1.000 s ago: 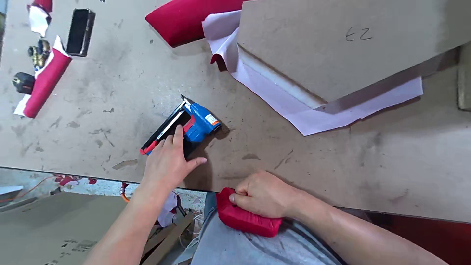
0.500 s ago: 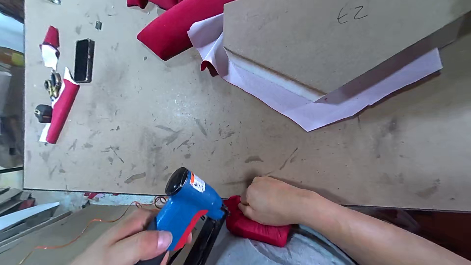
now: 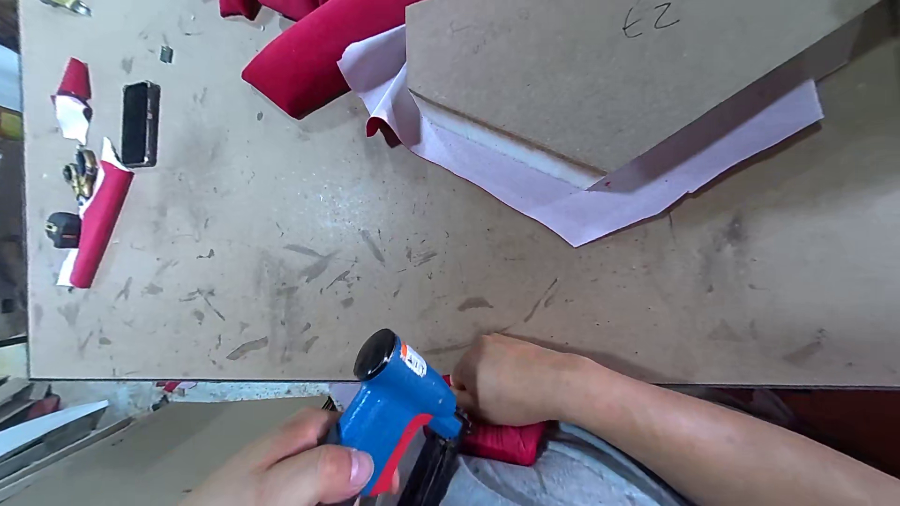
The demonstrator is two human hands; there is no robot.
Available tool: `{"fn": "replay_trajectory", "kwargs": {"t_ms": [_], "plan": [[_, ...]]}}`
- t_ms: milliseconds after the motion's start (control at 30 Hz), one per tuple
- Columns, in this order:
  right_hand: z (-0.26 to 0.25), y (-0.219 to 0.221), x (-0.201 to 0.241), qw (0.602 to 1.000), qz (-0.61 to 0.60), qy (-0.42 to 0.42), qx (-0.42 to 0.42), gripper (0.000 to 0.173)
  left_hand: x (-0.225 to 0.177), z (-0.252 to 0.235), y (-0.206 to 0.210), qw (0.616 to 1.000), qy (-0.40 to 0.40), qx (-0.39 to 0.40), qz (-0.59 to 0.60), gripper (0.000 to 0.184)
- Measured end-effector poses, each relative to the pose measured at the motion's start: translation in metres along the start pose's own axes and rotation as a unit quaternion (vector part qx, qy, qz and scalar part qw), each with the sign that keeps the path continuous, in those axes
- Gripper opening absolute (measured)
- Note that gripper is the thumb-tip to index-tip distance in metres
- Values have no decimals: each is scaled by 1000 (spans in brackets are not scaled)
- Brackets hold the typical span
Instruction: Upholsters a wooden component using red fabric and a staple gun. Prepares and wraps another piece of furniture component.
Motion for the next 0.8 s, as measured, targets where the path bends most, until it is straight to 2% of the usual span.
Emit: {"fn": "replay_trajectory", "kwargs": {"t_ms": [133, 233, 367, 400, 433, 500, 533, 567, 600, 667, 700, 733, 800], "plan": [[6, -1, 4, 999, 29, -23, 0, 32, -11, -9, 11, 999, 22, 28, 14, 30], [7, -2, 10, 998, 54, -41, 8, 17, -20, -15, 20, 999, 27, 42, 21, 29], [10, -6, 8, 998, 35, -49, -3, 11, -22, -18, 21, 999, 30, 32, 25, 32], [15, -10, 2, 997, 5, -62, -39, 14, -22, -14, 18, 999, 37, 19, 21, 33], [25, -16, -6, 993, -31, -70, -91, 24, -22, -8, 11, 999, 49, -7, 9, 33], [57, -26, -28, 976, -76, -101, -176, 37, -20, 7, -9, 993, 72, -90, -39, 32], [75, -22, -38, 967, -74, -147, -195, 42, -18, 13, -20, 983, 71, -144, -88, 31], [89, -13, -45, 962, -68, -186, -187, 51, -16, 16, -32, 960, 57, -215, -168, 33], [96, -2, -49, 959, -61, -216, -175, 56, -14, 16, -42, 915, 28, -295, -274, 40], [97, 12, -49, 937, -77, -278, -198, 44, -10, 0, -52, 763, -1, -436, -478, 57], [94, 14, -49, 921, -102, -307, -218, 35, -6, -11, -52, 708, 6, -473, -525, 64], [90, 12, -49, 906, -128, -330, -231, 29, -2, -20, -48, 683, 21, -487, -544, 70], [84, 4, -48, 880, -169, -366, -250, 23, 8, -30, -27, 697, 79, -467, -538, 76]]}}
Point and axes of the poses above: each hand's wrist, its own z-axis away from the middle knuckle, its own y-axis out of the palm, x = y × z, the point moved 7 cm from there along -z, towards the middle knuckle, and after that the axes turned 15 degrees about -z, right-handed, at the moved point
